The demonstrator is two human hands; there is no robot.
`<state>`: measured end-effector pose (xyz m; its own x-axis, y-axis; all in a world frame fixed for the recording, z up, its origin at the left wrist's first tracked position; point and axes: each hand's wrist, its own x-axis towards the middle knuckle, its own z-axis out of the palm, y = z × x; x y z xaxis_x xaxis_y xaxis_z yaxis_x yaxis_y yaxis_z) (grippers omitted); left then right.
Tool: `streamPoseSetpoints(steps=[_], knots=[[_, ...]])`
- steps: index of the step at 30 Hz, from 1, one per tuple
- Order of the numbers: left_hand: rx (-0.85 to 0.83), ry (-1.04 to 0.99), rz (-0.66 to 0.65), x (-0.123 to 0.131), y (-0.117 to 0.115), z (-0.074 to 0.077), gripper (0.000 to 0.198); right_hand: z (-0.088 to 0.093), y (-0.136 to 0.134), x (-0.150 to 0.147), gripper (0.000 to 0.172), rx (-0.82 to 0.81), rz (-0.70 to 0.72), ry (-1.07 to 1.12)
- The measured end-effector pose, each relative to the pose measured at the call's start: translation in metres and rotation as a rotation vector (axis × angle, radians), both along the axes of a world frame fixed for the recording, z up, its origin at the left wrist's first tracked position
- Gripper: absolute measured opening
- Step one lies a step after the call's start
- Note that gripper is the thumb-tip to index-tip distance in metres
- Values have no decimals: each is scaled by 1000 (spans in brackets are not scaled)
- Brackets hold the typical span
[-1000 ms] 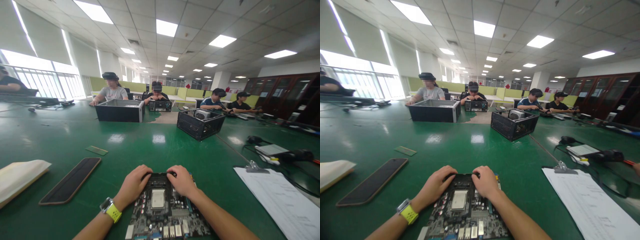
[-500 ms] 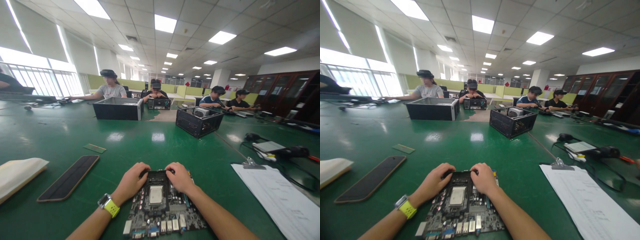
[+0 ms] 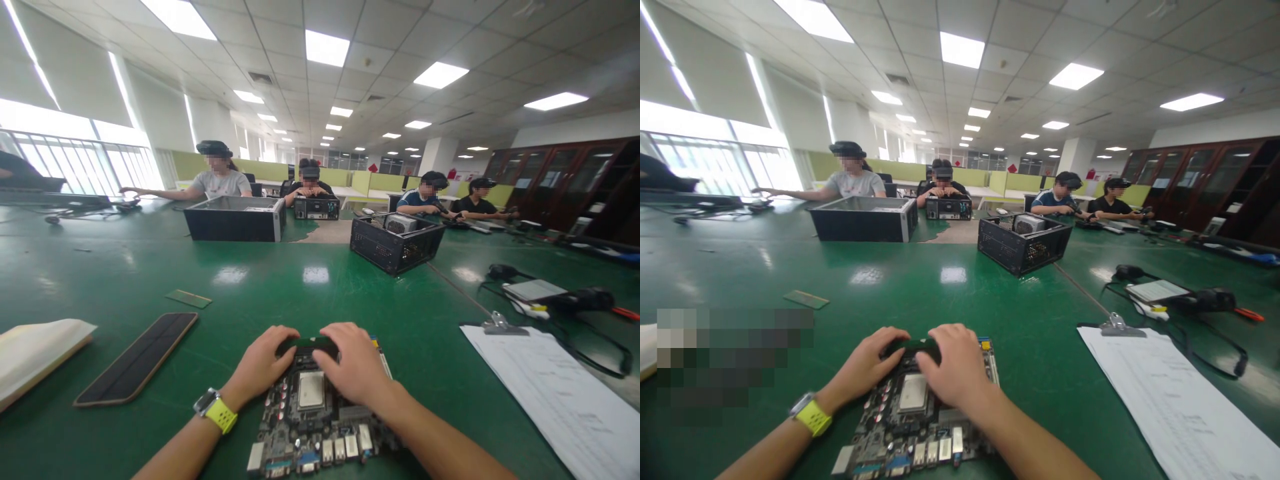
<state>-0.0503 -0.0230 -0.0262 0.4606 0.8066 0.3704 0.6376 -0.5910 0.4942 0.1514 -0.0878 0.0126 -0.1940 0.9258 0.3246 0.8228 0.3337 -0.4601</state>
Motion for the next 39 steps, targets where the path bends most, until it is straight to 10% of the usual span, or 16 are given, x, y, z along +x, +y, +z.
streamPoseSetpoints(steps=[6,13,21,28,39], knots=[[2,-42,14,-2,3,-1,20,-8,-55,-56,66,-160,224,-194],[76,-112,108,-5,5,1,21,-22,-54,-63,91,-151,199,-261],[169,-168,232,-11,12,-1,23,-24,-50,-75,79,-70,166,-352],[166,-165,229,-14,8,1,23,-22,-1,11,48,-41,-85,-323],[160,-149,215,-13,3,5,20,-50,86,159,56,-190,-706,-374]])
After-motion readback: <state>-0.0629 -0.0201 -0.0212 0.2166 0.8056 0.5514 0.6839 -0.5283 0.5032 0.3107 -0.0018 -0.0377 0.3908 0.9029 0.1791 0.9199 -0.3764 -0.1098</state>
